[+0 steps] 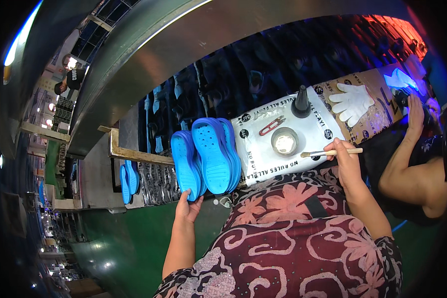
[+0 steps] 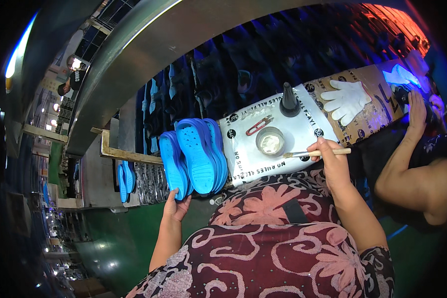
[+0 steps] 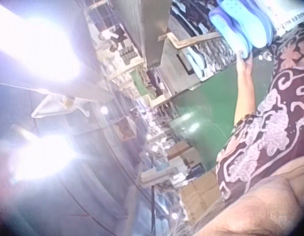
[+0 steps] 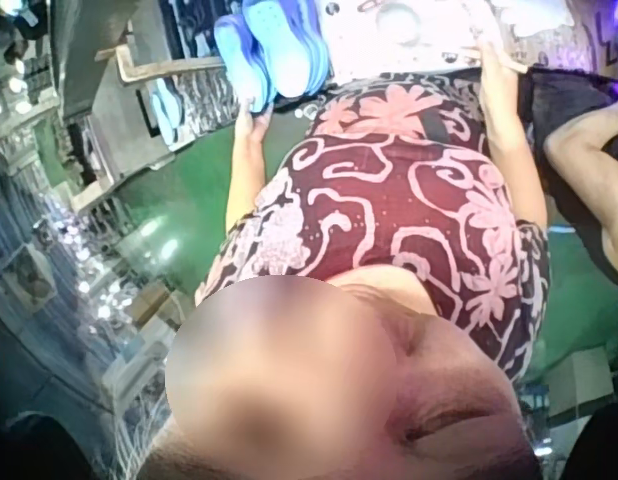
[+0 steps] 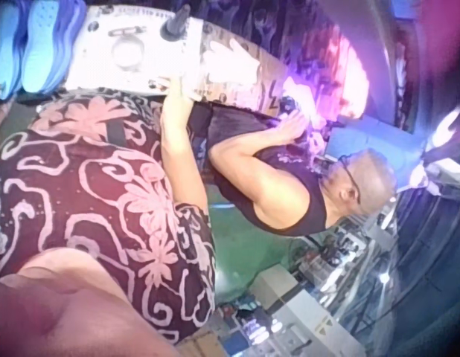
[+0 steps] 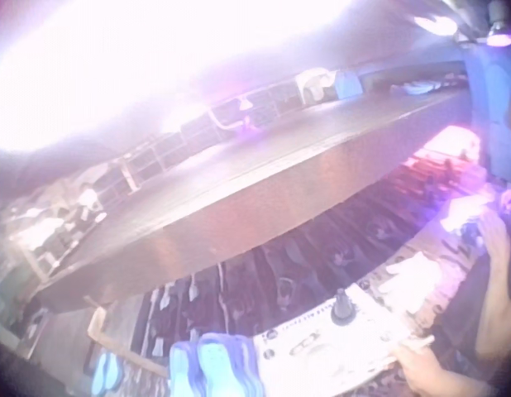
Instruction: The person applies glue to shoe soles using a brush, dipping the brush into a small container to coat each sole, and places the soles onto an upper conveyor belt.
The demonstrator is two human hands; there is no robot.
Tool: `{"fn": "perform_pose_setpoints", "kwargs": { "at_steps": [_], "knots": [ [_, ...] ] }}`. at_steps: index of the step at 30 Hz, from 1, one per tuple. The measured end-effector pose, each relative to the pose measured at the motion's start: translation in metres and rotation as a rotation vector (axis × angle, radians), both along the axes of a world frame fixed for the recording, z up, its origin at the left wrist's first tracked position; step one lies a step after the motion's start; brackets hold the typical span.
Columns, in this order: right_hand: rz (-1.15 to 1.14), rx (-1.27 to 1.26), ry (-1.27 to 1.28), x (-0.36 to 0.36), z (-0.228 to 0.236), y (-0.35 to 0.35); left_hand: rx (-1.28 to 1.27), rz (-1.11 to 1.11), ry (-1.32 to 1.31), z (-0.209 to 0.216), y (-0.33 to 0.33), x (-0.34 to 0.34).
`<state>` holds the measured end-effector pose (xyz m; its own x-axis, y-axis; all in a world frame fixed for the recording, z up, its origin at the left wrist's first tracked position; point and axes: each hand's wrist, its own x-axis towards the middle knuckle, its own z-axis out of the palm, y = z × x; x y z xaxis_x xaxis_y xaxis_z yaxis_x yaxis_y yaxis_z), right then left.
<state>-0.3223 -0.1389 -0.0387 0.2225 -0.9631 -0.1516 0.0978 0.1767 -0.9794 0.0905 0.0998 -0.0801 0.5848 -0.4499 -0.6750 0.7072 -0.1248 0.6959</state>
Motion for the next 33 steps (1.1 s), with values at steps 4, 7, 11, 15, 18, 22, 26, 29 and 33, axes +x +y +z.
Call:
{"fn": "perform_pose_setpoints", "kwargs": {
  "at_steps": [4, 7, 11, 15, 18, 22, 26, 29, 33],
  "knots": [
    [-0.059, 0.039, -0.054, -0.004, -0.007, -0.004, 0.235, -0.002, -0.205, 0.022, -0.006, -0.008],
    [-0.038, 0.019, -0.064, 0.004, -0.004, -0.011, 0.207, -0.007, -0.861, 0.019, -0.002, -0.005],
    [0.106, -0.115, 0.052, 0.017, 0.0, -0.024, 0.239, -0.474, -1.185, 0.049, -0.027, -0.033],
    [0.191, -0.241, 0.189, 0.037, 0.011, -0.029, 0.592, -0.841, -1.499, 0.068, -0.072, -0.068],
    [0.245, -0.427, 0.328, 0.05, 0.006, -0.037, 0.678, -0.922, -1.783, 0.052, -0.075, -0.052],
    [0.312, -0.594, 0.412, 0.06, -0.005, -0.043, 0.83, -1.026, -1.613, 0.056, -0.081, -0.05],
    [0.296, -0.694, 0.486, 0.062, -0.008, -0.044, 0.86, -1.04, -1.488, 0.07, -0.09, -0.061],
    [0.287, -0.612, 0.439, 0.059, 0.007, -0.043, 0.832, -1.007, -1.45, 0.072, -0.088, -0.06],
    [0.237, -0.38, 0.334, 0.053, 0.011, -0.037, 0.685, -0.954, -1.391, 0.071, -0.082, -0.056]
  ]
}}
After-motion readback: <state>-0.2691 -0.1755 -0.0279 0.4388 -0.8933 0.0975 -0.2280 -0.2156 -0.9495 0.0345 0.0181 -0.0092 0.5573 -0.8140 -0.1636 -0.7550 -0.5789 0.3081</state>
